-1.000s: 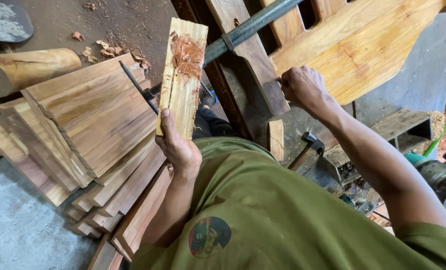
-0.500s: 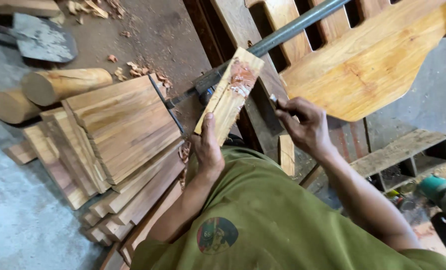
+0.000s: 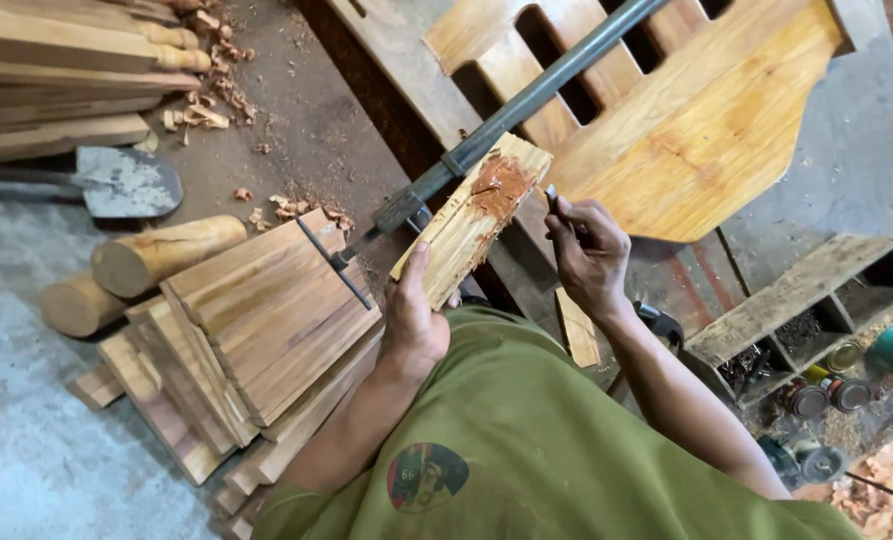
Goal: Assembling a wooden furniture frame by fitting slats, applying glue, and using a hammer and clamp.
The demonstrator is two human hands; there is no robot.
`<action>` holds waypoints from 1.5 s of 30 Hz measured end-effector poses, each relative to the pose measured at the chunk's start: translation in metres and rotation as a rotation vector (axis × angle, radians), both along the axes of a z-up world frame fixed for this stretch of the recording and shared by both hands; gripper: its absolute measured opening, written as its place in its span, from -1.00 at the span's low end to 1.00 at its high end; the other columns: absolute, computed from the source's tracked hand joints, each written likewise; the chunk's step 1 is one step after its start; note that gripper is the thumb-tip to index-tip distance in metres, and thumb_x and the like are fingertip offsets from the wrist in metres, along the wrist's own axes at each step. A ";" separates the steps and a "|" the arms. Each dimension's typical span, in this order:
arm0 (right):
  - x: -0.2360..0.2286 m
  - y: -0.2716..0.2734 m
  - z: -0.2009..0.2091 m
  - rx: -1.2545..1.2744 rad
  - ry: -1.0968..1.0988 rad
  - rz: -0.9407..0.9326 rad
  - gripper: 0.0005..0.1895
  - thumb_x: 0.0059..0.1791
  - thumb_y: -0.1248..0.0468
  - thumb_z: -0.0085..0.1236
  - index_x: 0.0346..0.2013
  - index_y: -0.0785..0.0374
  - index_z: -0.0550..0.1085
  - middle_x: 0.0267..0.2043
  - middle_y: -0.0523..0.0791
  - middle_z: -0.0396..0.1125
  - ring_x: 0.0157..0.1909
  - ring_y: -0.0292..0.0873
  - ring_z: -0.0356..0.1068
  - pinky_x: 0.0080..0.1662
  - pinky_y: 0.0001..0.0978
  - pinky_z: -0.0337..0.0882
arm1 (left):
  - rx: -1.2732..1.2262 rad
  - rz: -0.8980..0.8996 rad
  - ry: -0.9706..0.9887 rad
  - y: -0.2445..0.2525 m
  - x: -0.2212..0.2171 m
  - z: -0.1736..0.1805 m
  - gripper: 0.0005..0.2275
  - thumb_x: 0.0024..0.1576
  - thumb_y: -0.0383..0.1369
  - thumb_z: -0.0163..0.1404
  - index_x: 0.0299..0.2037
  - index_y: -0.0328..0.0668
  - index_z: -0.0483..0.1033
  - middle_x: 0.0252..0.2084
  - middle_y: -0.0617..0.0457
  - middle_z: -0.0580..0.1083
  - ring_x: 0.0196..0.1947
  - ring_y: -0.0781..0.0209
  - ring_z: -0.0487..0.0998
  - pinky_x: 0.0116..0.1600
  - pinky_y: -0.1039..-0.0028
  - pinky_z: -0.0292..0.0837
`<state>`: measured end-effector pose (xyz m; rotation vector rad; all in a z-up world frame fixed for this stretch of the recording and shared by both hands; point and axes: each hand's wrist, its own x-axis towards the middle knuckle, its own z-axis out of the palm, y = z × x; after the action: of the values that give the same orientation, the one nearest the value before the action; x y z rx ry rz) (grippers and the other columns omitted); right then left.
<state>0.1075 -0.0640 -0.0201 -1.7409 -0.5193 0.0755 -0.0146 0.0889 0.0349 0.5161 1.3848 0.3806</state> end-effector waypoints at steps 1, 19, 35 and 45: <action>0.004 0.003 0.001 0.007 -0.020 0.003 -0.94 0.01 0.55 0.29 -0.32 0.52 0.54 -0.40 0.08 0.39 -0.44 -0.16 0.42 -0.31 -0.32 0.45 | -0.008 -0.027 0.003 0.001 0.002 0.003 -0.35 -0.02 -0.13 0.25 -0.03 -0.59 0.17 -0.26 -0.38 0.32 -0.44 -0.12 0.41 -0.53 0.21 0.22; 0.037 -0.051 -0.040 -0.579 0.022 0.036 -0.92 -0.03 0.39 0.32 -0.28 0.37 0.59 -0.41 0.16 0.39 -0.38 0.21 0.44 -0.35 -0.07 0.40 | 0.197 0.059 -0.215 0.059 0.038 -0.003 -0.73 0.12 -0.17 0.12 -0.08 -0.13 0.56 -0.15 -0.08 0.61 -0.22 0.10 0.64 -0.31 0.33 0.59; 0.088 0.005 -0.079 -1.069 0.164 0.464 -0.72 0.10 0.09 0.04 -0.38 0.18 0.49 -0.36 0.08 0.37 -0.28 0.35 0.43 -0.30 0.19 0.43 | 0.159 0.201 -0.047 0.100 0.046 -0.044 -0.77 0.13 -0.22 0.12 -0.19 -0.23 0.53 -0.33 -0.03 0.49 -0.41 0.17 0.53 -0.47 0.50 0.41; 0.089 -0.016 -0.091 -1.286 0.193 0.578 -0.80 -0.04 0.18 0.07 -0.50 0.21 0.43 -0.41 0.04 0.36 -0.30 0.30 0.47 -0.28 0.14 0.49 | 0.151 0.146 -0.053 0.111 0.052 -0.041 -0.79 0.14 -0.23 0.11 -0.26 -0.24 0.54 -0.38 -0.02 0.44 -0.43 0.16 0.49 -0.46 0.50 0.40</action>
<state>0.1963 -0.0800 -0.1108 -2.6873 -0.9162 1.1946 0.0370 0.1997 -0.0058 0.5256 1.3528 0.6168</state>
